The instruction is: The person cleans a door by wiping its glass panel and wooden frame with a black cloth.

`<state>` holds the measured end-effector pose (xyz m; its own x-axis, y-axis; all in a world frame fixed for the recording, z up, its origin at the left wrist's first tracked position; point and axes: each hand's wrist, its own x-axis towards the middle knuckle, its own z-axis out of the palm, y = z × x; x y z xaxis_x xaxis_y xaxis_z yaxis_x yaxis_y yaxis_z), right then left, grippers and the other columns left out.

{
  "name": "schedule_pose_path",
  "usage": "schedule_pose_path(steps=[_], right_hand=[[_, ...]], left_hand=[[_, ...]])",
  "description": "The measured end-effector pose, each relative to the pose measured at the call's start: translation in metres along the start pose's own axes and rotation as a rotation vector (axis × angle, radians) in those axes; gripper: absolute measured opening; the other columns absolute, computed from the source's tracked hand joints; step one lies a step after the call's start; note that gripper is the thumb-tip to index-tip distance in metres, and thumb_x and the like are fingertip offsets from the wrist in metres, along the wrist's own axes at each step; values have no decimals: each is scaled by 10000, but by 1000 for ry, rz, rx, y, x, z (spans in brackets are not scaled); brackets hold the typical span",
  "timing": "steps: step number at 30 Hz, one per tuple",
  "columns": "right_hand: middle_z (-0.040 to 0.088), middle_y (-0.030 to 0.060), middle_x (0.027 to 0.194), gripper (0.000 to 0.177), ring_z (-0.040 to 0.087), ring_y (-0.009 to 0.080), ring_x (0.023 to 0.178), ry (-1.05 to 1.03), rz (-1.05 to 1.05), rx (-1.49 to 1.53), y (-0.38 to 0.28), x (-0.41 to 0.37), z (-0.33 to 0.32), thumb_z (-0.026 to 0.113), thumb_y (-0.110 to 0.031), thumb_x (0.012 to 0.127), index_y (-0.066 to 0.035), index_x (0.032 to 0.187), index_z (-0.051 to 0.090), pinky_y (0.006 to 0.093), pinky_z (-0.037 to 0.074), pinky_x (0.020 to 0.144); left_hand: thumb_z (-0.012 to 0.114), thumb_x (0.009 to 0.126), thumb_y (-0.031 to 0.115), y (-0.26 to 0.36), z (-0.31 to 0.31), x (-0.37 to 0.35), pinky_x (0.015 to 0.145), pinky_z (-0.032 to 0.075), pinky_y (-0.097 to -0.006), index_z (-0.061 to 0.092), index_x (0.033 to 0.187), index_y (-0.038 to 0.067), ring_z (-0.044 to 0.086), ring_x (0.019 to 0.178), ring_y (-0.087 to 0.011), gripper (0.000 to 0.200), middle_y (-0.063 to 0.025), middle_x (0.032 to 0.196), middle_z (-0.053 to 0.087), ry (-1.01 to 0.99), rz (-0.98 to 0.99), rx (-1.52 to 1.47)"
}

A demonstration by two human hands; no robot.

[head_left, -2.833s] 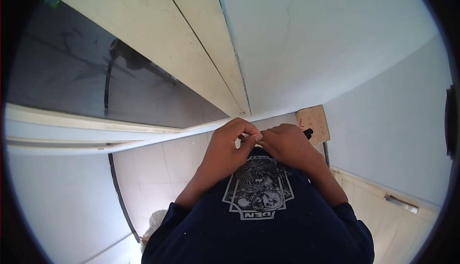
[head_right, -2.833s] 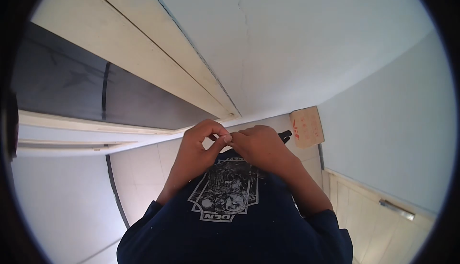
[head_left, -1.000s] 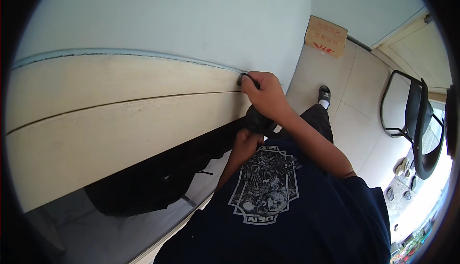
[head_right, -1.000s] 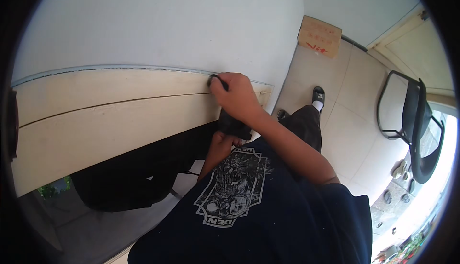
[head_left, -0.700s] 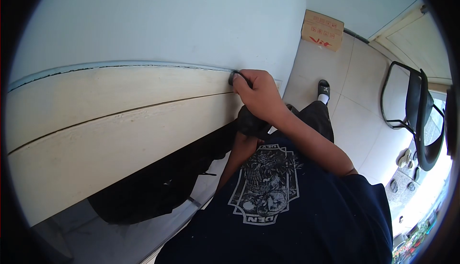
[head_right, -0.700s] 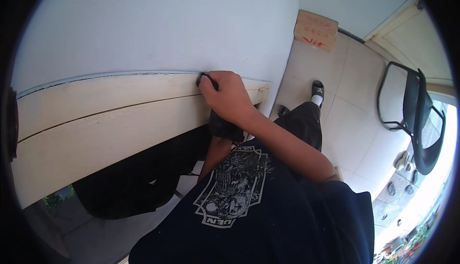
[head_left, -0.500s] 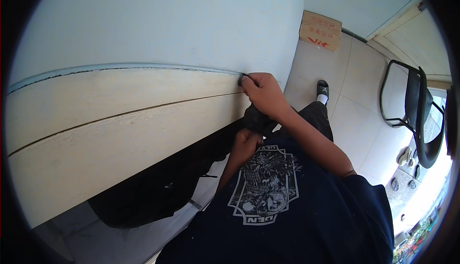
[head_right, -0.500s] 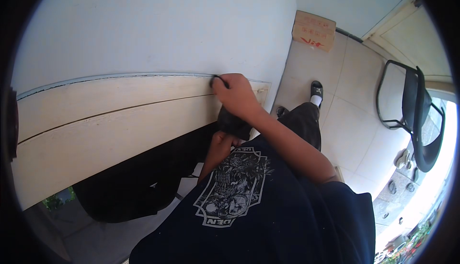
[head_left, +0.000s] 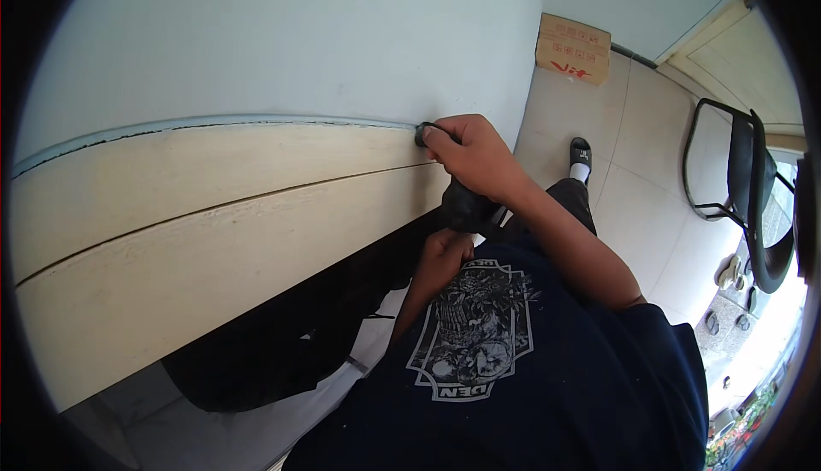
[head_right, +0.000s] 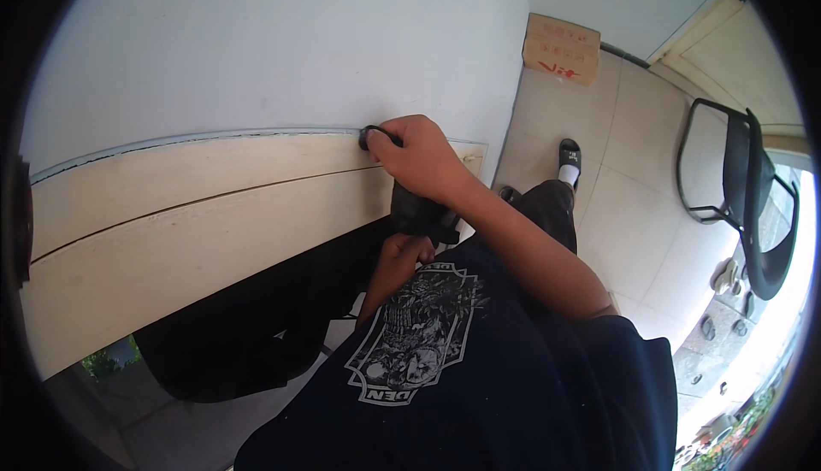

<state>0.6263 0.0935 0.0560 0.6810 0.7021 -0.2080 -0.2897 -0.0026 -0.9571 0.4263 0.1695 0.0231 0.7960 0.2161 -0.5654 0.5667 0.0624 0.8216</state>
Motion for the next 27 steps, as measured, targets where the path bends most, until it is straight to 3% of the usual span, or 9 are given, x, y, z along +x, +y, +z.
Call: schedule_pose_path(steps=[7, 13, 16, 22, 27], right_hand=[[503, -6, 577, 376, 426, 72, 553, 24, 17, -40, -23, -11, 5, 558, -273, 955, 16, 721, 611, 302, 382, 529], [485, -21, 564, 370, 424, 60, 537, 85, -10, -75, 18, 0, 1, 565, -271, 954, 3, 710, 614, 284, 368, 513], [488, -24, 566, 363, 437, 55, 545, 11, 39, 20, -19, -9, 3, 563, -269, 948, -1, 710, 620, 268, 370, 516], [488, -20, 562, 349, 436, 55, 556, 8, 156, -2, 23, -3, -8, 561, -258, 935, 2, 712, 628, 270, 373, 522], [497, 2, 558, 359, 441, 70, 558, -1, -10, -6, -26, -14, 4, 555, -264, 927, 15, 715, 630, 290, 380, 528]], left_hand=[[540, 968, 121, 0, -1, 0, 650, 405, -265, 532, 704, 17, 494, 670, -78, 283, -14, 694, 549, 13, 28, 1], [539, 921, 83, 7, 5, 1, 635, 418, -275, 525, 646, 4, 512, 649, -84, 286, -23, 658, 556, 51, -4, -49], [526, 924, 83, -3, 2, 3, 628, 414, -276, 523, 652, 3, 506, 642, -83, 283, -18, 648, 546, 32, -10, 24], [537, 940, 96, -2, 3, 0, 634, 422, -272, 537, 720, 4, 524, 659, -90, 239, -25, 689, 565, -3, 9, -11], [537, 947, 97, -6, 10, 0, 643, 419, -266, 537, 711, 18, 516, 662, -86, 249, -17, 681, 557, 90, -54, -101]])
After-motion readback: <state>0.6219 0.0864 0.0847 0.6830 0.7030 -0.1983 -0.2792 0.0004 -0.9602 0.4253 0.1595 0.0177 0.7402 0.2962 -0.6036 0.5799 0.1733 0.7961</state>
